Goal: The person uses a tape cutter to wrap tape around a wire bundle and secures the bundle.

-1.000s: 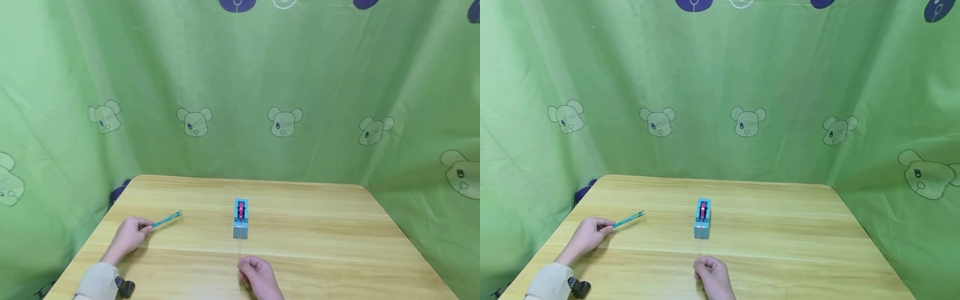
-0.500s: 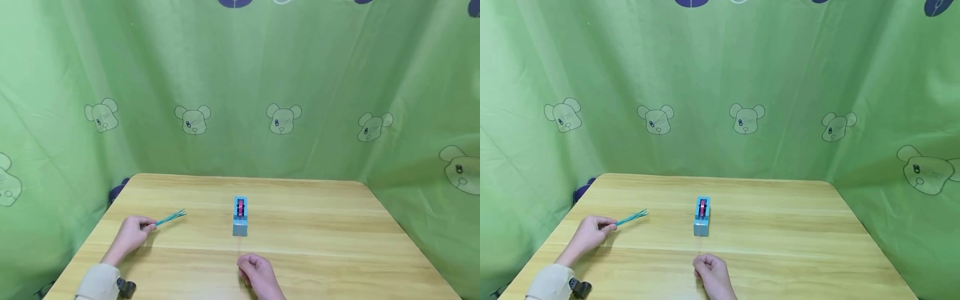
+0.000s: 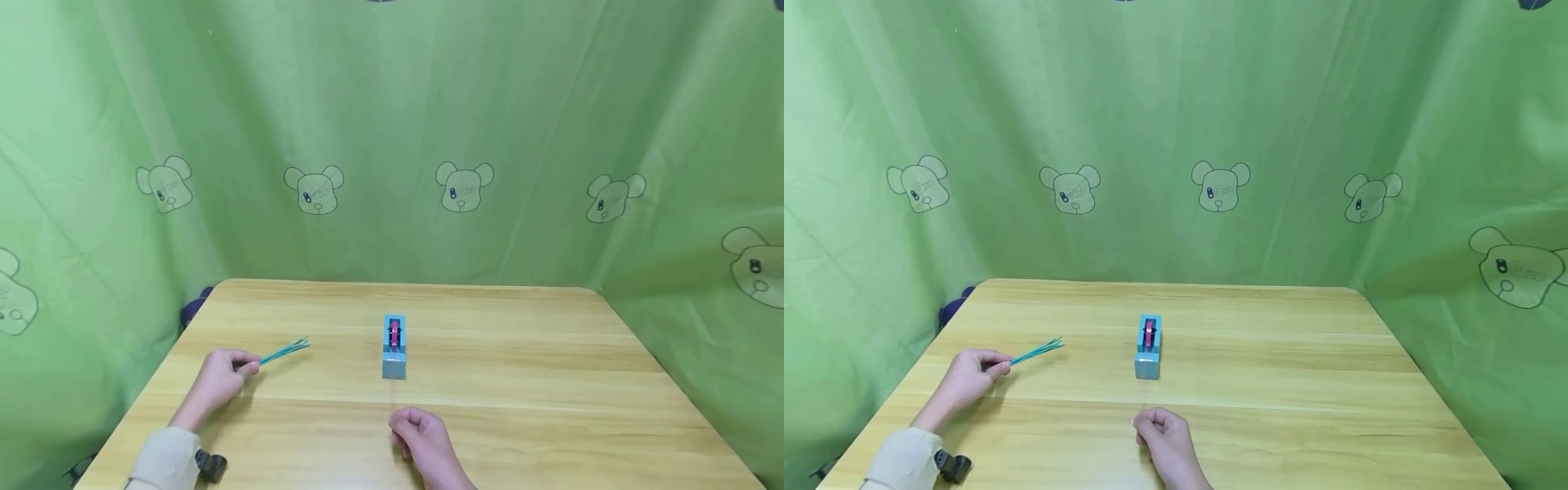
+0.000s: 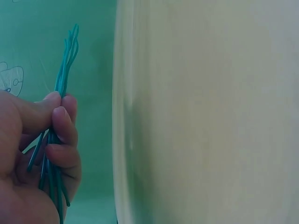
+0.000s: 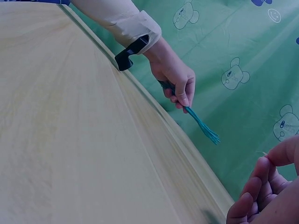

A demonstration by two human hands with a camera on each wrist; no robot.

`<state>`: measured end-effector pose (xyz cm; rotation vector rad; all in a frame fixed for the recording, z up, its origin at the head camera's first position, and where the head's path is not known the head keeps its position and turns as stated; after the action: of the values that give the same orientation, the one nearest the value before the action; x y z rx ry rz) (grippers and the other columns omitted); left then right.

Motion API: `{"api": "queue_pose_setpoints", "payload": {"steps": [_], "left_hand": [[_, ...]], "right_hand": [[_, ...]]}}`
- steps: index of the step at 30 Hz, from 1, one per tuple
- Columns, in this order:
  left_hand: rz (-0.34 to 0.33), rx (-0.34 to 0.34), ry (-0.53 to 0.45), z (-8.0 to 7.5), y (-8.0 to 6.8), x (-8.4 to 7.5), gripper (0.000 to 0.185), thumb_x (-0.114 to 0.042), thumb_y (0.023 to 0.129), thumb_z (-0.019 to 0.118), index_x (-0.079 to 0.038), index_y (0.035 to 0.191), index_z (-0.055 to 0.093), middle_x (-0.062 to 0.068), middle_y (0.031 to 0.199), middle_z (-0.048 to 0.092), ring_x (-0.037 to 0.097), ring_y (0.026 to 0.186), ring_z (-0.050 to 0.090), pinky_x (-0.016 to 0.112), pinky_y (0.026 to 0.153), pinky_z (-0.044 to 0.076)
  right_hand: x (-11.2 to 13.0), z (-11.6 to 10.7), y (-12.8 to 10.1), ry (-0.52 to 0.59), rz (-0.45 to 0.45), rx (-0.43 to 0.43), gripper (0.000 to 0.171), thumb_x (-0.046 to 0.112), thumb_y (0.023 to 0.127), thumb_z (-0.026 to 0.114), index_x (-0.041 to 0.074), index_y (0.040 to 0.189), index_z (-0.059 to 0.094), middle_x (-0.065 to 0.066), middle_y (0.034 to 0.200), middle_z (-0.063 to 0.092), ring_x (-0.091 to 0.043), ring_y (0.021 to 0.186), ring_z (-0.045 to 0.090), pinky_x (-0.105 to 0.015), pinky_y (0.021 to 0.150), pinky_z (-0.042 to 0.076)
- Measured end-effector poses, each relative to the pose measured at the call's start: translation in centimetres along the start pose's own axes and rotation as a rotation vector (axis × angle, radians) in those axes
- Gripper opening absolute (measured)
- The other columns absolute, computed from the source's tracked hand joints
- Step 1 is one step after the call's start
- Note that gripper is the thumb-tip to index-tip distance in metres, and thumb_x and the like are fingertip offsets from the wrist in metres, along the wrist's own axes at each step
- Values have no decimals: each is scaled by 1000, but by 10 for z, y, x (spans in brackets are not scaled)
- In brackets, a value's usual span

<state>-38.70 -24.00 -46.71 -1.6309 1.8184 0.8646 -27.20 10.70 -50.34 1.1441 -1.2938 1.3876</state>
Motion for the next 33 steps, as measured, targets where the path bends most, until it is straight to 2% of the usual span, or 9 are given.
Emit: {"api": "queue_pose_setpoints", "payload": {"steps": [3,11,33], "left_hand": [[6,8,-7,2,-1,-2,14,-4,91,68,-1,104,74,7,90,71,18,66,57,29,54,48],[39,24,32,5,-1,-10,10,-4,90,69,-5,97,76,5,91,71,17,77,59,30,66,50],[42,84,0,18,0,-21,8,-4,89,70,-5,94,76,0,82,70,17,75,59,30,66,49]], "right_hand": [[1,0,0,-2,-2,-4,17,10,95,59,-5,94,66,0,70,59,-11,60,47,-21,56,41],[2,-2,-1,-2,2,-18,19,11,94,60,-7,94,65,-1,71,60,-11,61,47,-21,56,42],[4,-4,-2,24,-9,-26,16,10,94,61,-6,92,65,0,70,58,-10,62,47,-20,56,41]]}}
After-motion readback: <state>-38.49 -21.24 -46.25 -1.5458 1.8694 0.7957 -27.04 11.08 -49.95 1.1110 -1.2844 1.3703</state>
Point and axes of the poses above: each hand's wrist, its own y-axis towards the middle knuckle, its own z-axis out of the palm, x = y × z, the point moved 10 cm from there along y, towards the middle knuckle
